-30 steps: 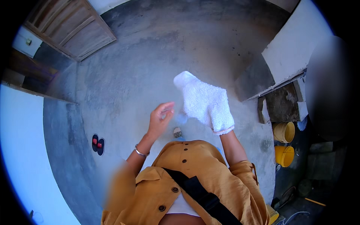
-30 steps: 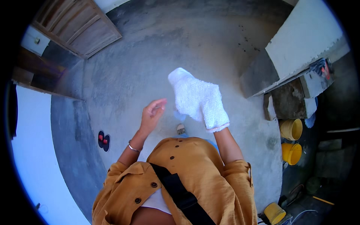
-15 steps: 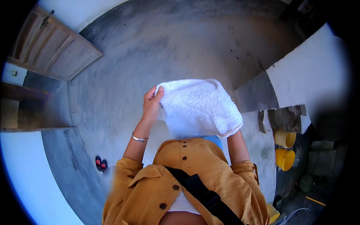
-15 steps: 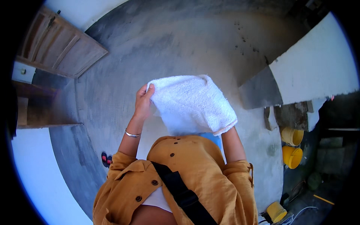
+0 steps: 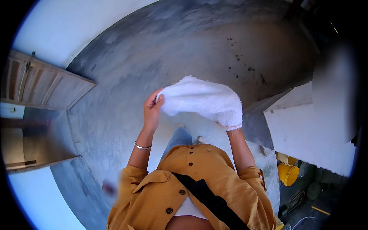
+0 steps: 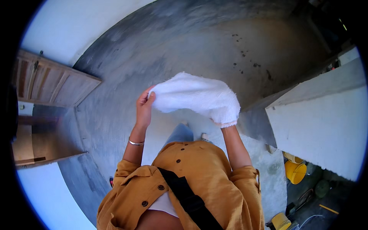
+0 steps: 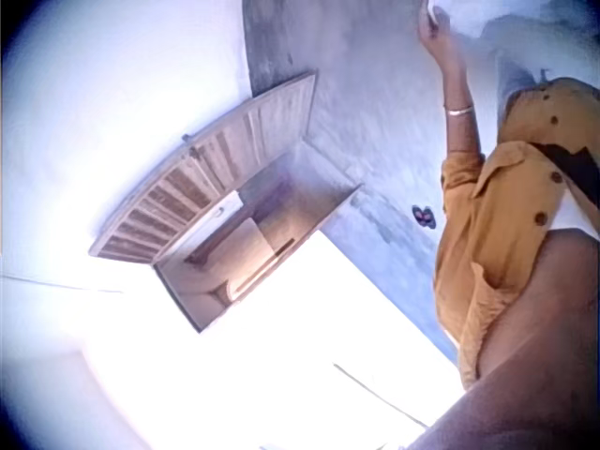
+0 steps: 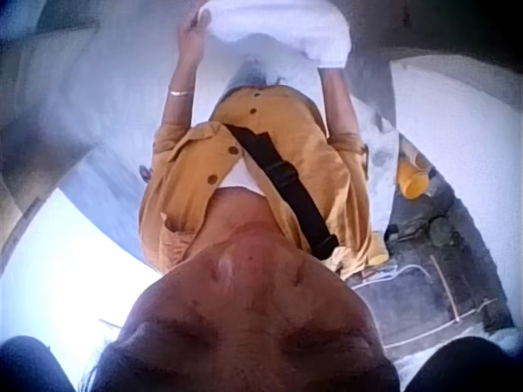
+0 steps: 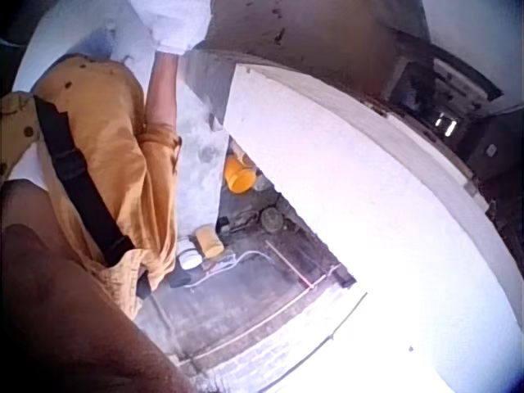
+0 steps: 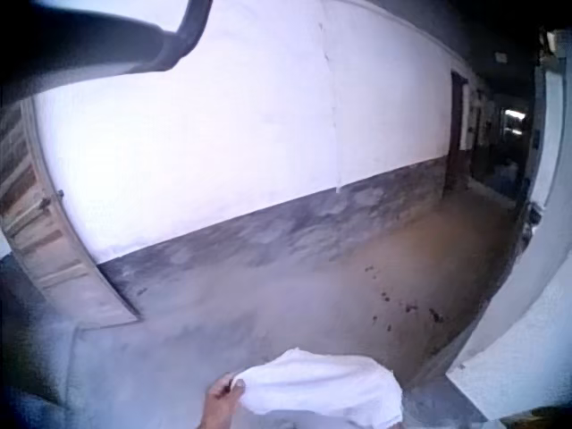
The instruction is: The person washes a grey cloth by hand in a red basin filled with soapy water, then wrings it out and hangs it on a bamboo pole to dry. Afterwards, the person retrieves a white towel, walks indoors, and uses red scissors to trim loose threads from the towel's edge.
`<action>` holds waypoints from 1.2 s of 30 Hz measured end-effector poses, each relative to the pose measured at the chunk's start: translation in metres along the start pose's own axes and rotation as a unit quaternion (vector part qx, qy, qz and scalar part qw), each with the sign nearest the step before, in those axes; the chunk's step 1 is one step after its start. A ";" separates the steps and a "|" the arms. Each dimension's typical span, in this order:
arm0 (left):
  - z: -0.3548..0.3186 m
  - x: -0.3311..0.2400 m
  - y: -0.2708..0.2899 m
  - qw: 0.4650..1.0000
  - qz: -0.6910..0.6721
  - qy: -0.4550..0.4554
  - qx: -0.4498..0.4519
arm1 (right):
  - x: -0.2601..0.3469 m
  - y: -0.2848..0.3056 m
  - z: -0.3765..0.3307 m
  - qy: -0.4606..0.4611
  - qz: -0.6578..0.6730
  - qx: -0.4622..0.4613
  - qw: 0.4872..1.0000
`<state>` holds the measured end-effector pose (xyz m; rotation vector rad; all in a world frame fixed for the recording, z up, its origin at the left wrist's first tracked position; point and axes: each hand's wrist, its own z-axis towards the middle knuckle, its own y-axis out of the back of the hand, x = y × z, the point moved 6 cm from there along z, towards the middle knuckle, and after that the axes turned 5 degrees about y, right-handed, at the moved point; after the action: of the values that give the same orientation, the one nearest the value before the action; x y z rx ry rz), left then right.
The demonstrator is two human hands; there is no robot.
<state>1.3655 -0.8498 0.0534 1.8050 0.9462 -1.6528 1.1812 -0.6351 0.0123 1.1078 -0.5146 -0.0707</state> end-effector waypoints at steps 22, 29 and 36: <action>0.387 0.004 -0.170 0.922 -0.065 0.218 0.315 | -0.094 -0.003 0.298 -0.013 0.384 -0.048 0.922; 0.462 0.020 -0.285 0.914 -0.042 0.220 0.339 | -0.290 -0.002 0.264 -0.314 0.499 -0.236 0.773; 0.526 0.031 -0.447 0.895 -0.023 0.231 0.382 | -0.428 0.117 0.326 -0.265 0.252 -0.341 0.866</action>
<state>0.6873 -0.9674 -0.0070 2.8098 0.5225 -1.8056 0.6406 -0.7231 0.0713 0.2147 -1.1575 -0.0913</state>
